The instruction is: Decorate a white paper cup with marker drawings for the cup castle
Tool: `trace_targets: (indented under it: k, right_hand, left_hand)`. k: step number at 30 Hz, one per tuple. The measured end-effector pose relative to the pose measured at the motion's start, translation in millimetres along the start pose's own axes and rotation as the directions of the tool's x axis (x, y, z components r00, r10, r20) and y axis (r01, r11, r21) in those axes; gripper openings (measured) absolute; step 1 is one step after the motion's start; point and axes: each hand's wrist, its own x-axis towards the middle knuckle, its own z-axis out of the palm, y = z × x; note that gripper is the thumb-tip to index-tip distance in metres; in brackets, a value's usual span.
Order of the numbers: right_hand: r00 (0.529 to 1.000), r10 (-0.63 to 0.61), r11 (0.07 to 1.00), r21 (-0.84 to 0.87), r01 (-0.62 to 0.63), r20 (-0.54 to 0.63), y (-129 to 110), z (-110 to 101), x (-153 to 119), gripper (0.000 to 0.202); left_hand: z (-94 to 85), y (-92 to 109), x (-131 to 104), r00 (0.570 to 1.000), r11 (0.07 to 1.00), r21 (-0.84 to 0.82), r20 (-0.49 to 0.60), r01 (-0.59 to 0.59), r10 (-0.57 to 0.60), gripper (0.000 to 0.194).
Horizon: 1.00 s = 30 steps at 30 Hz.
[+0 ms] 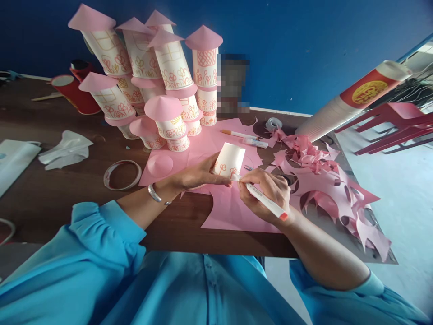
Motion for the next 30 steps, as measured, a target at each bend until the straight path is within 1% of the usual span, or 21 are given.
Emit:
trace_targets:
  k: [7, 11, 16, 18, 21, 24, 28, 30]
  right_hand:
    - [1.000, -0.008, 1.000, 0.026, 0.008, -0.008, 0.3, -0.3, -1.8, 0.016]
    - [0.999, -0.002, 0.999, 0.043, 0.003, -0.033, 1.2, -4.5, -0.1, 0.017]
    - [0.999, 0.007, 0.998, 0.058, -0.005, -0.044, 3.8, -8.0, 1.1, 0.012]
    - [0.998, 0.012, 0.998, 0.061, -0.008, -0.065, 4.6, -8.4, 0.9, 0.011]
    - [0.995, 0.022, 0.998, 0.053, -0.016, -0.102, 6.0, -8.0, 0.2, 0.012]
    - [0.992, 0.049, 0.998, 0.047, -0.044, -0.118, 7.9, -6.3, -1.3, 0.014]
    - [0.985, 0.117, 0.992, 0.064, -0.109, -0.130, 9.4, -2.1, -5.4, 0.014]
    - [0.985, 0.121, 0.990, 0.093, -0.111, -0.119, 9.4, -0.3, -7.5, 0.017]
  left_hand:
    - [0.9, 2.2, -0.5, 1.000, 1.000, -0.003, -0.006, 0.009, -0.009, 0.054]
    - [3.4, 4.2, -1.3, 1.000, 0.999, -0.045, -0.016, 0.003, -0.004, 0.052]
    - [5.8, 6.9, -1.4, 0.999, 0.993, -0.113, -0.026, -0.047, 0.044, 0.046]
    - [5.4, 7.5, -1.6, 0.998, 0.991, -0.120, -0.023, -0.066, 0.064, 0.044]
    - [4.2, 6.5, -2.8, 0.997, 0.986, -0.149, -0.031, -0.075, 0.071, 0.041]
    - [2.0, 2.3, -4.1, 0.995, 0.970, -0.225, -0.051, -0.097, 0.088, 0.039]
    - [-1.8, -4.3, -4.6, 0.992, 0.943, -0.307, -0.064, -0.127, 0.113, 0.045]
    - [-2.8, -5.3, -4.1, 0.990, 0.938, -0.319, -0.082, -0.133, 0.112, 0.051]
